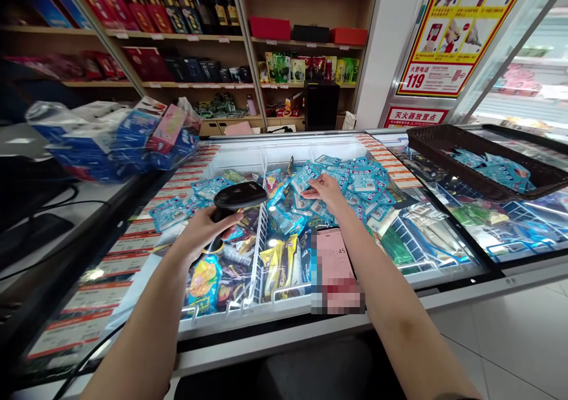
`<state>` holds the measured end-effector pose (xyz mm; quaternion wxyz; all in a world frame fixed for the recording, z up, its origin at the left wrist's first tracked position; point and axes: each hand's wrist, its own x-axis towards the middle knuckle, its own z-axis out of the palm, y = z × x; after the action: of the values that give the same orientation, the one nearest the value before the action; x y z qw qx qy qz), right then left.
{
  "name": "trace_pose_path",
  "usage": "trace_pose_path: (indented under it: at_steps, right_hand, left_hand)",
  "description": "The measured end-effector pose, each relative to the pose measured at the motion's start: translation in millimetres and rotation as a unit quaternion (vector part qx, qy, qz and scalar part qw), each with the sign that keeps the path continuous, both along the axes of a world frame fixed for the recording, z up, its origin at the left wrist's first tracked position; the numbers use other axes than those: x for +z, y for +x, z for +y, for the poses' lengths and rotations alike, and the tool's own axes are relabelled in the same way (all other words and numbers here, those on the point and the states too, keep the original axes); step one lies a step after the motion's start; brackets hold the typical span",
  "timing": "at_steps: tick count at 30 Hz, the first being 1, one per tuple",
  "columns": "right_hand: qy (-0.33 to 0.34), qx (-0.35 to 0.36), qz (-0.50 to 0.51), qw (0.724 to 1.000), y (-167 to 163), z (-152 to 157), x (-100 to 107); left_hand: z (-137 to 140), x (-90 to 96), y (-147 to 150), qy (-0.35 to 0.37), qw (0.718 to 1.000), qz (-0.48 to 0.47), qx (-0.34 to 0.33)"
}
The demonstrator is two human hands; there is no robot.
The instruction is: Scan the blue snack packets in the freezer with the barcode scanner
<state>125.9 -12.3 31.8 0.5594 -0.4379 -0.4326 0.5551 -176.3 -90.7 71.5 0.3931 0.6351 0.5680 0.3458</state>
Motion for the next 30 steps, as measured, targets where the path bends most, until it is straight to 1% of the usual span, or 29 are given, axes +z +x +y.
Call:
trace_pose_path:
  at_steps: [7,17,25,30]
  right_hand:
    - [-0.006,0.012,0.004,1.0,1,-1,-4]
    - [0.005,0.016,0.002,1.0,-1,-3,-2]
    - [0.003,0.017,-0.002,1.0,-2,-2,-6]
    - [0.002,0.018,-0.003,1.0,-2,-1,-7]
  left_hand:
    - [-4,3.3,6,-0.025,0.999,-0.014,-0.013]
    - [-5,4.6,14,-0.015,0.999,-0.014,-0.042]
    - [-5,5.9,22,-0.038,0.998,-0.022,-0.053]
    - [-6,6.5,24,-0.034,0.998,-0.024,-0.056]
